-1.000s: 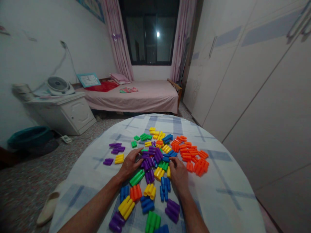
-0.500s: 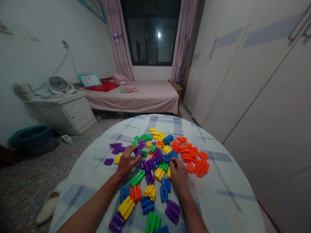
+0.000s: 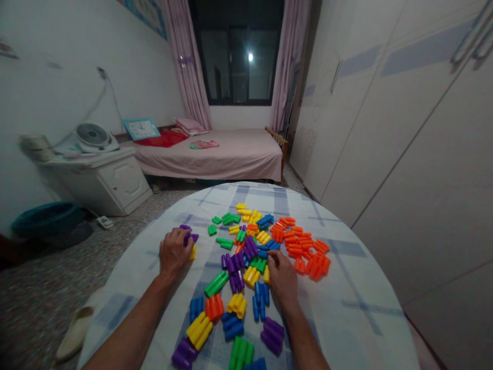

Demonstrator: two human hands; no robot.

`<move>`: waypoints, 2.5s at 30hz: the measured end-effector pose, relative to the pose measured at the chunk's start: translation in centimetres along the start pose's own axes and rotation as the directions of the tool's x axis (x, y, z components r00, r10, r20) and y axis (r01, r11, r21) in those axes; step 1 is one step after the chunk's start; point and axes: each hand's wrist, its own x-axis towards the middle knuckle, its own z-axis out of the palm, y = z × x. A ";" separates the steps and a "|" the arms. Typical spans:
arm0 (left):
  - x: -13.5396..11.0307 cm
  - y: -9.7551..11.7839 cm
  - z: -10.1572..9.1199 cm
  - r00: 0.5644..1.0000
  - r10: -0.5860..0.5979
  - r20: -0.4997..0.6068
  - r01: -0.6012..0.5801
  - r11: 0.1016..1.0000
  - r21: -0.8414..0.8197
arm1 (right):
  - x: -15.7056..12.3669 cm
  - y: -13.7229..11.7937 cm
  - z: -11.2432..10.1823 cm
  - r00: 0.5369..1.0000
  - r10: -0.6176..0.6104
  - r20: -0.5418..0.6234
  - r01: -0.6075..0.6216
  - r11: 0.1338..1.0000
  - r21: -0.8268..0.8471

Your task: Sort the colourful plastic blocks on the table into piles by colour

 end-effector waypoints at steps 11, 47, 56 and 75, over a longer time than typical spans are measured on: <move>-1.4 1.8 0.4 0.942 0.182 0.282 -0.173 0.983 -0.056 | 0.0 0.2 0.1 1.000 -0.004 -0.007 0.004 1.000 0.010; -3.1 6.2 0.2 0.803 0.576 0.150 -0.259 0.566 -0.783 | 0.1 0.0 0.0 1.000 0.007 -0.003 -0.007 1.000 -0.010; -2.8 6.6 0.4 0.762 0.609 0.221 -0.315 0.646 -0.695 | 0.0 0.1 0.1 1.000 0.020 -0.003 -0.020 1.000 -0.006; -0.8 2.5 0.4 0.992 0.096 -0.080 -0.114 0.957 -0.267 | 0.1 0.2 0.2 1.000 0.001 -0.004 -0.001 1.000 -0.005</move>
